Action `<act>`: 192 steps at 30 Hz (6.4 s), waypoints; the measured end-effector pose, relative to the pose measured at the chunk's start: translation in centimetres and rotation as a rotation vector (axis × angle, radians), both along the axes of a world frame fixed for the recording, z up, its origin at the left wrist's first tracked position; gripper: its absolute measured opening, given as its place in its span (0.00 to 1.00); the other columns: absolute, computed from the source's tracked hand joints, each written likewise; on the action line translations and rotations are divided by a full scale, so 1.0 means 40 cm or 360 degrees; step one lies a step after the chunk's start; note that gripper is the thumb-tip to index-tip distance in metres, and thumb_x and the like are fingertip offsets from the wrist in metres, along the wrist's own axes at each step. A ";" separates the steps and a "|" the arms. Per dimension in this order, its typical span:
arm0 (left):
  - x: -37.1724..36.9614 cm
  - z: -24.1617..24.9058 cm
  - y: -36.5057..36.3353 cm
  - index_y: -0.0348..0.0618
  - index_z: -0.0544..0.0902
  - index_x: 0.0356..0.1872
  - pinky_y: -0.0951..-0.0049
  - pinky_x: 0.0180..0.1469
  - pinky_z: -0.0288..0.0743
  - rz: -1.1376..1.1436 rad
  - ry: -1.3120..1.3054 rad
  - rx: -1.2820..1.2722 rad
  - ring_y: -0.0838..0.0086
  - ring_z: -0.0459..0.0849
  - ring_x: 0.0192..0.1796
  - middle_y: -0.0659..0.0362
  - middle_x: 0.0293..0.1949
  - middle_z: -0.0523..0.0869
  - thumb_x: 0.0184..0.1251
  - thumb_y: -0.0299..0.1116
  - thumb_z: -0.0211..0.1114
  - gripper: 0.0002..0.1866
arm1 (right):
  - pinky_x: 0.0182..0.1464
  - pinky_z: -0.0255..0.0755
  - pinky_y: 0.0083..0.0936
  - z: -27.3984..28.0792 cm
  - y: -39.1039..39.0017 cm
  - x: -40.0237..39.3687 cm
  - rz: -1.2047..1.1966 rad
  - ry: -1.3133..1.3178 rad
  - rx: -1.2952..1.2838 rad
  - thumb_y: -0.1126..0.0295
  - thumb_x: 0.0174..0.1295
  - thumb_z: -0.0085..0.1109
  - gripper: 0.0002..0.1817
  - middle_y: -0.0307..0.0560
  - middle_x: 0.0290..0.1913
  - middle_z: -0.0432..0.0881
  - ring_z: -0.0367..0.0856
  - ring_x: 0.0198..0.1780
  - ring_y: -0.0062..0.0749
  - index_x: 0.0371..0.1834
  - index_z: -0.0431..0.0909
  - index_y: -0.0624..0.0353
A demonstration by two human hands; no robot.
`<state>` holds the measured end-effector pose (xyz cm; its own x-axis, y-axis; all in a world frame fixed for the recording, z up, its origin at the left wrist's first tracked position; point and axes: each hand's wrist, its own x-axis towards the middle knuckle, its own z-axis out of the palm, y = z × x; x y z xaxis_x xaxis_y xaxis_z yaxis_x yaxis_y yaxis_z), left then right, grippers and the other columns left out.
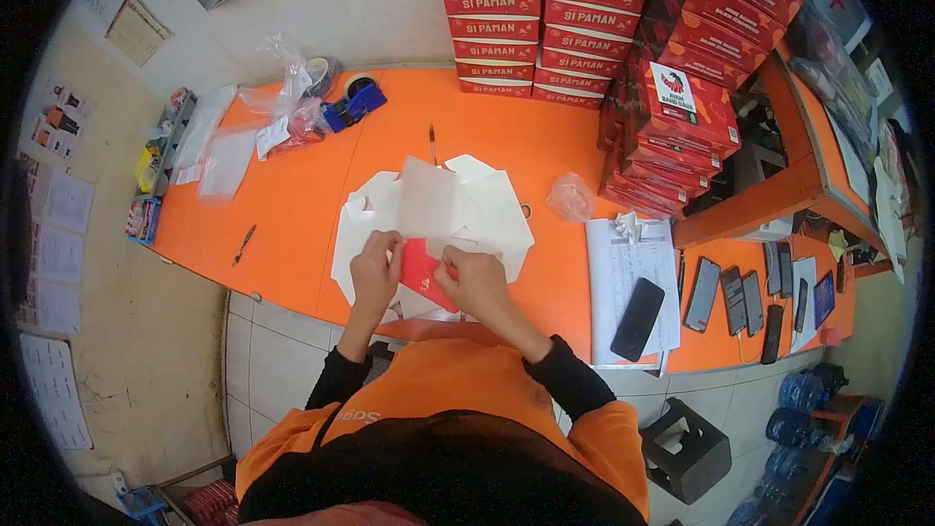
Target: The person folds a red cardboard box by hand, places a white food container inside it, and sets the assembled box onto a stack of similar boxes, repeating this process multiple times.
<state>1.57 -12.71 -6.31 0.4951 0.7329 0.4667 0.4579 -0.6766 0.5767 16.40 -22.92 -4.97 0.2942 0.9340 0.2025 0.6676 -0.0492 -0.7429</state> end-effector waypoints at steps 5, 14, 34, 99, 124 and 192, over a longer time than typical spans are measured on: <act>-0.025 0.003 0.007 0.39 0.78 0.34 0.74 0.26 0.73 -0.0507 -0.0012 -0.0389 0.67 0.81 0.25 0.56 0.29 0.79 0.59 0.25 0.63 0.04 | 0.23 0.69 0.37 0.020 -0.014 0.003 0.0145 -0.0064 0.0073 0.66 0.55 0.57 0.08 0.51 0.17 0.75 0.76 0.19 0.46 0.25 0.74 0.58; -0.036 -0.075 0.057 0.36 0.77 0.36 0.67 0.26 0.74 0.0183 0.0181 -0.0707 0.61 0.83 0.26 0.52 0.29 0.82 0.61 0.26 0.62 0.06 | 0.24 0.70 0.36 -0.078 0.014 -0.139 0.0296 -0.0188 0.0266 0.66 0.58 0.57 0.08 0.47 0.19 0.76 0.77 0.21 0.43 0.29 0.72 0.58; -0.103 -0.096 0.082 0.39 0.79 0.46 0.63 0.42 0.76 0.0139 0.0265 -0.0251 0.54 0.83 0.39 0.47 0.36 0.83 0.60 0.24 0.55 0.13 | 0.64 0.56 0.40 -0.198 0.085 0.010 -0.0432 -0.0414 0.0527 0.70 0.56 0.60 0.29 0.55 0.63 0.64 0.62 0.63 0.50 0.63 0.65 0.61; 0.589 0.645 0.723 0.53 0.69 0.61 0.72 0.39 0.76 -0.0492 -0.1213 -0.0161 0.73 0.78 0.47 0.55 0.54 0.74 0.68 0.41 0.59 0.22 | 0.56 0.66 0.37 -0.400 -0.019 -0.033 0.1009 -0.0079 0.0101 0.62 0.60 0.54 0.16 0.49 0.50 0.77 0.73 0.55 0.48 0.50 0.74 0.56; 0.459 0.573 -0.012 0.37 0.77 0.42 0.64 0.44 0.65 -0.1490 -0.1313 0.0637 0.64 0.74 0.37 0.53 0.32 0.75 0.62 0.37 0.63 0.14 | 0.32 0.70 0.26 0.151 -0.266 0.044 -0.1228 0.0709 0.1274 0.70 0.64 0.53 0.07 0.49 0.28 0.78 0.78 0.28 0.30 0.36 0.75 0.63; -0.159 -0.053 -1.107 0.35 0.74 0.52 0.79 0.47 0.74 -0.2952 0.2623 -0.1824 0.79 0.80 0.42 0.59 0.42 0.82 0.73 0.34 0.52 0.14 | 0.37 0.74 0.33 0.076 -1.334 -0.967 -0.2381 0.0107 0.0097 0.56 0.57 0.62 0.15 0.47 0.35 0.78 0.80 0.35 0.43 0.41 0.78 0.52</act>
